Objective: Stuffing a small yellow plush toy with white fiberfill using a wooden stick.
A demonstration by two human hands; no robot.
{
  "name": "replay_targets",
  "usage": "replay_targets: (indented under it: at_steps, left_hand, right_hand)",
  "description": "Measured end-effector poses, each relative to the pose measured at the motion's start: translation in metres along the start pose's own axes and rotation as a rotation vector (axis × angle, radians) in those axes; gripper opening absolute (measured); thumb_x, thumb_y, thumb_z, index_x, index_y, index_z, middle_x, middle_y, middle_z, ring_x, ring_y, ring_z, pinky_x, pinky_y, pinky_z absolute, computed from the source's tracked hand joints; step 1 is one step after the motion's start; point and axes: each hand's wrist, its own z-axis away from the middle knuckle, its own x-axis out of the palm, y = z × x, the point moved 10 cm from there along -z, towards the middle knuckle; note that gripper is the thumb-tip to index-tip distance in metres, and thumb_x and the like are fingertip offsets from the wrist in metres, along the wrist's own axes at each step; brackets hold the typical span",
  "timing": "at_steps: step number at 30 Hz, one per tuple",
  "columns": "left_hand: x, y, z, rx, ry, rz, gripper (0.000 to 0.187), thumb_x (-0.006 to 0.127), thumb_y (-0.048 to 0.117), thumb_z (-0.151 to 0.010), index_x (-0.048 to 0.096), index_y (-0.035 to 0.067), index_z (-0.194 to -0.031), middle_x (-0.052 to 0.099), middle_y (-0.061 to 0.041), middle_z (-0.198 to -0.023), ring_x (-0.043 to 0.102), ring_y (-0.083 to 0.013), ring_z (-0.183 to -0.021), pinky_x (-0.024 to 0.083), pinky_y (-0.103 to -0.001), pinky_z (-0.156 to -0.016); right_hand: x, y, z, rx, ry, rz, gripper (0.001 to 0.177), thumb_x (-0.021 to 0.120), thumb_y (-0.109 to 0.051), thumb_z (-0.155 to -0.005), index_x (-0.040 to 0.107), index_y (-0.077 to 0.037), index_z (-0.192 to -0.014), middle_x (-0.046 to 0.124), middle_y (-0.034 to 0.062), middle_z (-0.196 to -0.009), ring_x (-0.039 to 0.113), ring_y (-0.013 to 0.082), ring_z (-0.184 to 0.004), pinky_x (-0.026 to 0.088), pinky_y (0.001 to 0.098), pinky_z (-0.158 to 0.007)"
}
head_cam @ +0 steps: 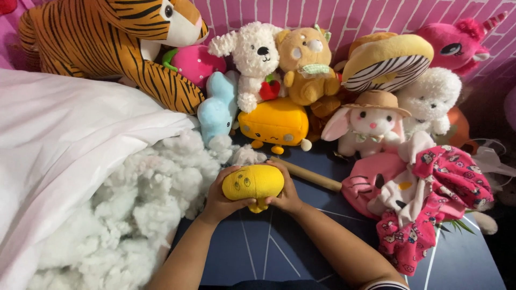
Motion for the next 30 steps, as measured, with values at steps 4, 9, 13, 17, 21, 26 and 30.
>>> replay_targets:
  at_steps: [4,9,13,17,21,26,30]
  left_hand:
    - [0.001,0.039,-0.001,-0.138,-0.030,-0.341,0.104,0.103,0.033,-0.058,0.050,0.015,-0.145,0.067,-0.013,-0.133,0.060,-0.0381,-0.127,0.048,-0.056,-0.104]
    - [0.011,0.052,0.026,-0.091,-0.224,-0.692,0.096,0.093,0.024,-0.068,0.043,0.020,-0.150,0.057,-0.010,-0.145,0.054,-0.0447,-0.131,0.042,-0.065,-0.108]
    - [-0.012,0.036,0.053,0.131,-0.177,-0.851,0.089,0.094,0.035,-0.068,0.051,0.015,-0.143,0.065,-0.009,-0.133,0.064,-0.0381,-0.119,0.052,-0.057,-0.099]
    - [-0.018,0.036,0.061,0.423,-0.069,-0.892,0.082,0.086,0.040,-0.073,0.053,0.013,-0.143,0.065,-0.005,-0.135,0.066,-0.0288,-0.116,0.054,-0.048,-0.098]
    - [-0.011,0.037,0.053,0.608,-0.041,-0.898,0.075,0.081,0.043,-0.080,0.055,0.008,-0.141,0.066,-0.010,-0.135,0.068,-0.0299,-0.113,0.056,-0.045,-0.095]
    - [-0.009,0.036,0.044,0.640,-0.009,-0.935,0.076,0.082,0.042,-0.079,0.055,0.007,-0.141,0.066,-0.010,-0.135,0.068,-0.0301,-0.113,0.056,-0.044,-0.094]
    - [-0.005,0.038,0.043,0.610,-0.010,-0.998,0.076,0.084,0.043,-0.077,0.056,0.009,-0.139,0.066,-0.009,-0.133,0.068,-0.0292,-0.113,0.057,-0.043,-0.094]
  right_hand:
    - [-0.020,0.017,0.017,0.000,0.076,0.153,0.083,0.091,-0.045,-0.076,0.053,-0.001,-0.136,0.070,0.0181,-0.113,0.067,0.0346,-0.108,0.054,0.0564,-0.093]
    - [0.018,-0.056,0.023,-0.471,0.036,0.532,0.055,0.073,-0.053,-0.091,0.070,-0.006,-0.118,0.076,0.0137,-0.106,0.072,0.0336,-0.088,0.050,0.0518,-0.092]
    - [0.041,-0.057,0.021,-0.376,-0.115,0.482,0.070,0.084,-0.052,-0.080,0.062,-0.007,-0.129,0.074,0.0147,-0.119,0.070,0.0346,-0.096,0.049,0.0523,-0.093]
    - [0.058,-0.062,0.018,-0.405,-0.233,0.488,0.074,0.081,-0.051,-0.082,0.055,-0.006,-0.134,0.069,0.0197,-0.128,0.069,0.0377,-0.105,0.049,0.0542,-0.094]
    - [0.051,-0.063,0.012,-0.415,-0.206,0.492,0.072,0.081,-0.047,-0.085,0.056,-0.003,-0.136,0.066,0.0227,-0.130,0.067,0.0422,-0.108,0.049,0.0583,-0.093]
    - [0.043,-0.058,0.001,-0.361,-0.177,0.448,0.075,0.087,-0.041,-0.080,0.056,-0.003,-0.137,0.065,0.0217,-0.131,0.065,0.0411,-0.116,0.046,0.0600,-0.097]
    - [0.043,-0.062,-0.003,-0.325,-0.177,0.456,0.077,0.092,-0.041,-0.075,0.059,-0.004,-0.134,0.063,0.0199,-0.131,0.061,0.0418,-0.122,0.043,0.0618,-0.102]
